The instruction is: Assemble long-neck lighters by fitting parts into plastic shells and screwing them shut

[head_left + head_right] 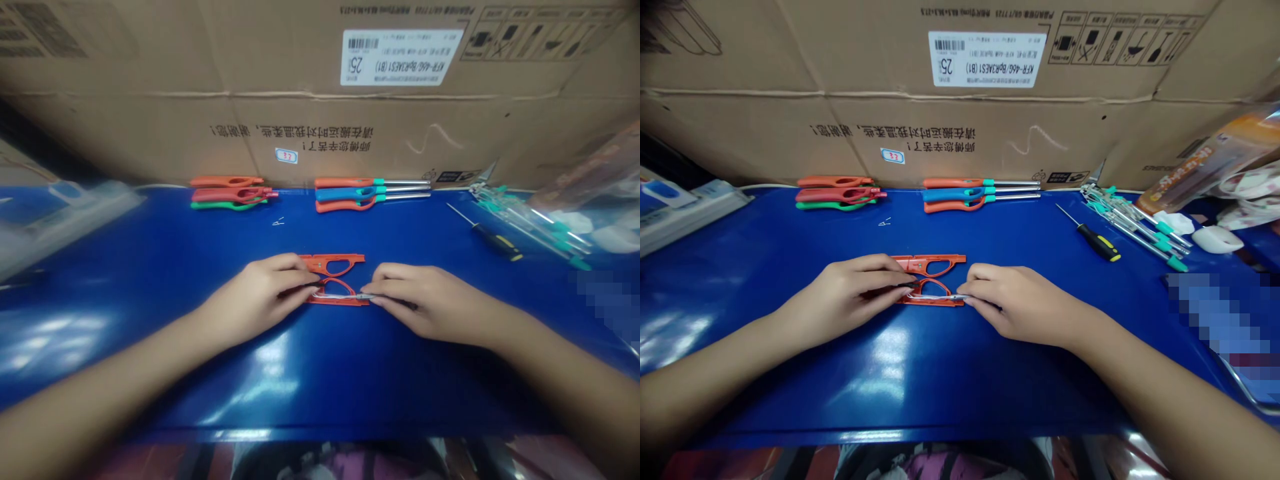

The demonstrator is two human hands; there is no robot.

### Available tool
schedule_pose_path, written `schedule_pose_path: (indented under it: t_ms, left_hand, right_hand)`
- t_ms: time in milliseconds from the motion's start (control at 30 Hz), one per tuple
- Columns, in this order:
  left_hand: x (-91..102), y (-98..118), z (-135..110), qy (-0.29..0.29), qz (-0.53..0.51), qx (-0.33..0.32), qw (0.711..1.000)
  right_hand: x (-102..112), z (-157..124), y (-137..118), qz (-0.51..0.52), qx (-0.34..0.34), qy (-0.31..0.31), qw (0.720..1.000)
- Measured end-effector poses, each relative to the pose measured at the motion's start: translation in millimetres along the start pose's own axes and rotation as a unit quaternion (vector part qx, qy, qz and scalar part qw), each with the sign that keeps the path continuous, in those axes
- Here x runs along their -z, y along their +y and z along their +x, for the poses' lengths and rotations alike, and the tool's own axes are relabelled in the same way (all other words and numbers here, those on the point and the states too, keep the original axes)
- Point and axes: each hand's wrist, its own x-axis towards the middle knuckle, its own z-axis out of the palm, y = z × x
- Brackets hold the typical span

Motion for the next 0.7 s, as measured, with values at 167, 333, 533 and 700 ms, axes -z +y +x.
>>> schedule_pose_path:
  t_ms: [167, 333, 533, 700]
  left_hand:
    - [-2.0, -2, 0, -0.001, -0.001, -0.003, 1.000]
    - [-1.7, -2, 0, 0.004, 0.002, -0.004, 1.000]
    - [-1.6, 0, 1, 0.005, 0.010, 0.000, 1.000]
    - [0.4, 2, 1, 0.005, 0.009, -0.003, 1.000]
  right_hand:
    - [1, -2, -3, -0.086, 0.032, -0.006, 0.996]
    - [0, -2, -6, -0.149, 0.059, -0.014, 0.987]
    - [-5, -2, -9, -0.212, 0.062, -0.027, 0.975]
    - [-4, -1, -12, -0.229, 0.066, -0.030, 0.971]
